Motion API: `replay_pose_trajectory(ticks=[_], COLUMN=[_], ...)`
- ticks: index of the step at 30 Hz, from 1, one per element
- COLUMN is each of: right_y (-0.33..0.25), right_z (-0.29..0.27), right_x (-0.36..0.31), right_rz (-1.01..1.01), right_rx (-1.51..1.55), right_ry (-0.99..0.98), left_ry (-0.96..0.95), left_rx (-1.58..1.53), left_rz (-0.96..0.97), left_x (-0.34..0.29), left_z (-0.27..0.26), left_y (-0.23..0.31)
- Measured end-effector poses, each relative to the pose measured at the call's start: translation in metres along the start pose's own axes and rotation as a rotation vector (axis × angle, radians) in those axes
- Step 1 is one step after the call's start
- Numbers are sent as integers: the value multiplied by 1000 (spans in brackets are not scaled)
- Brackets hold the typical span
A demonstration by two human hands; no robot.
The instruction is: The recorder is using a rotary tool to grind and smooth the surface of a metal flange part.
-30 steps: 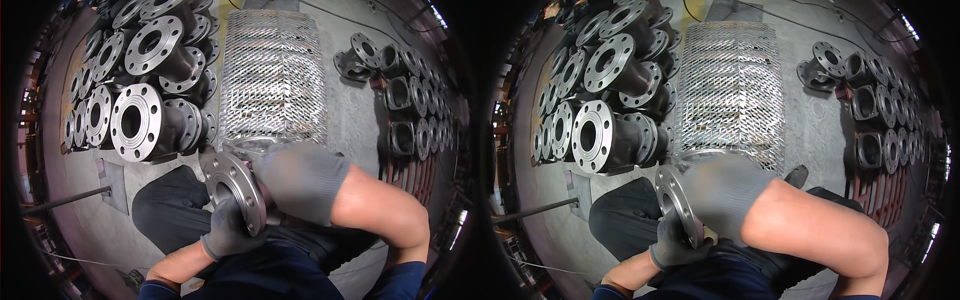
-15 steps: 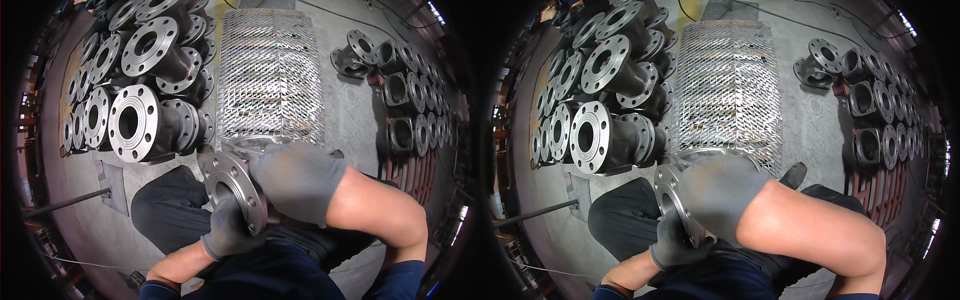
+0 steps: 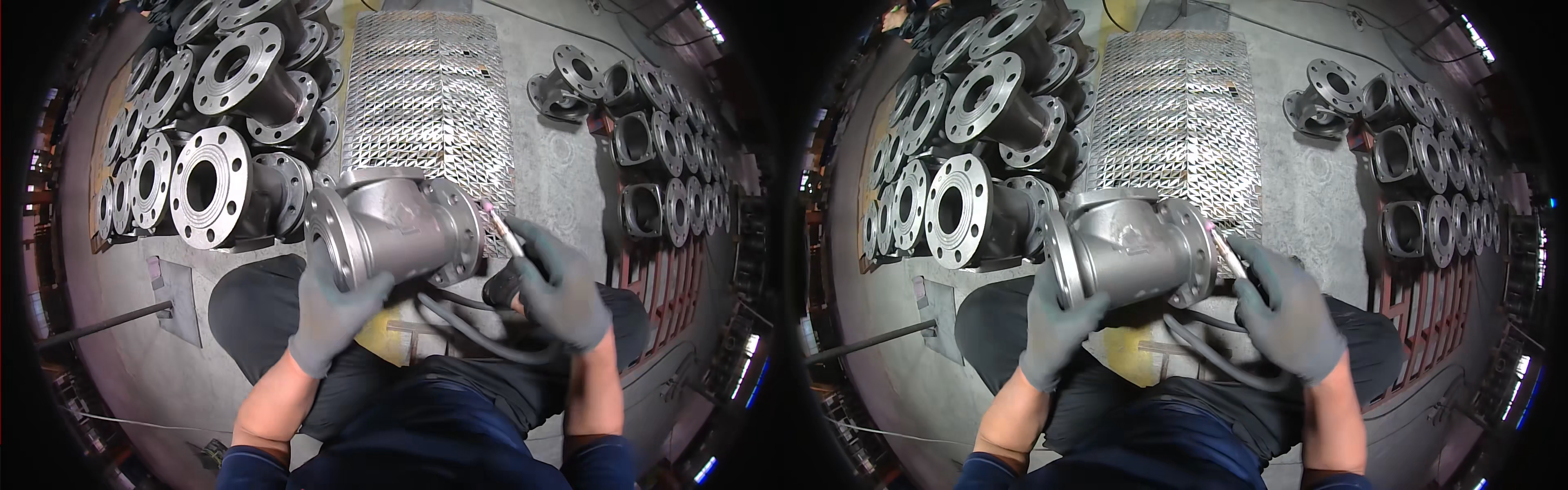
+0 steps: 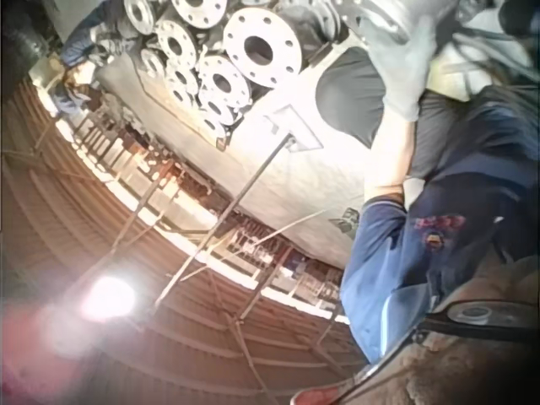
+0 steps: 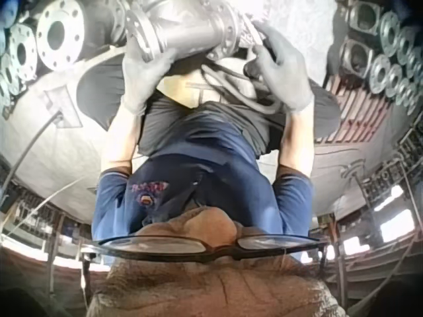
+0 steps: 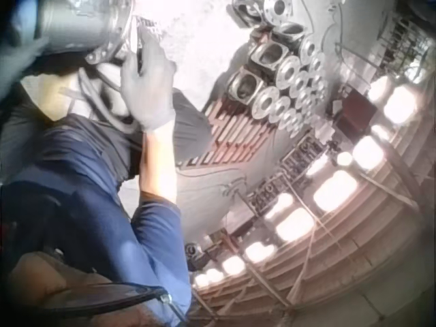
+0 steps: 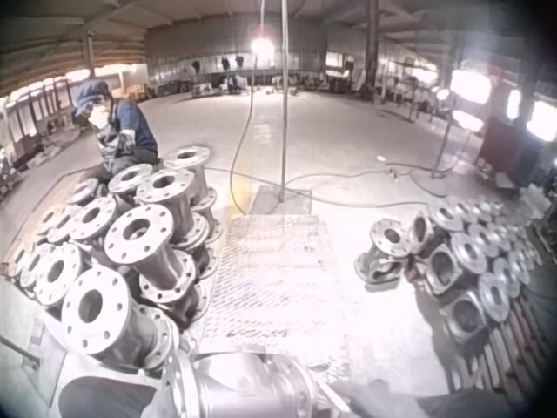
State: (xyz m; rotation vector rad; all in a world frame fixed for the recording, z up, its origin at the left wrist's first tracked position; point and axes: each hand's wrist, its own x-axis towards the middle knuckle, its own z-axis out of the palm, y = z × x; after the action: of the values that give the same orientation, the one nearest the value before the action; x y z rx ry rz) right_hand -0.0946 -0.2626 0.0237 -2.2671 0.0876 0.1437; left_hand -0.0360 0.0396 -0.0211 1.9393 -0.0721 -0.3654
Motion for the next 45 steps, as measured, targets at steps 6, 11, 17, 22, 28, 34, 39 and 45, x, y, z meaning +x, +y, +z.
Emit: replay_pose_trajectory(ticks=[6, 11, 17, 22, 28, 34, 39, 45], right_y=[31, 36, 35, 36, 32, 36, 37, 38], right_z=[60, 82, 84, 89, 91, 91, 87, 84], right_x=[-41, -46, -20, -8, -2, -5, -6, -5], right_rz=[42, 10, 104, 139, 131, 170, 154, 222], right_rx=[176, 81, 24, 21, -27, 21, 15, -117], right_ry=[104, 86, 90, 83, 103, 89, 86, 27], left_ry=[2, 7, 19, 4, -14, 0, 4, -38], left_rx=[-507, -492, -532, -544, -600, -618, -614, -578], left_rz=[-176, -291, -175, -139, -249, -175, -221, -216], left_x=[16, 14, 12, 12, 8, 11, 12, 12], left_z=[4, 5, 16, 18, 13, 15, 15, 12], left_y=[19, 30, 23, 29, 32, 30, 30, 31])
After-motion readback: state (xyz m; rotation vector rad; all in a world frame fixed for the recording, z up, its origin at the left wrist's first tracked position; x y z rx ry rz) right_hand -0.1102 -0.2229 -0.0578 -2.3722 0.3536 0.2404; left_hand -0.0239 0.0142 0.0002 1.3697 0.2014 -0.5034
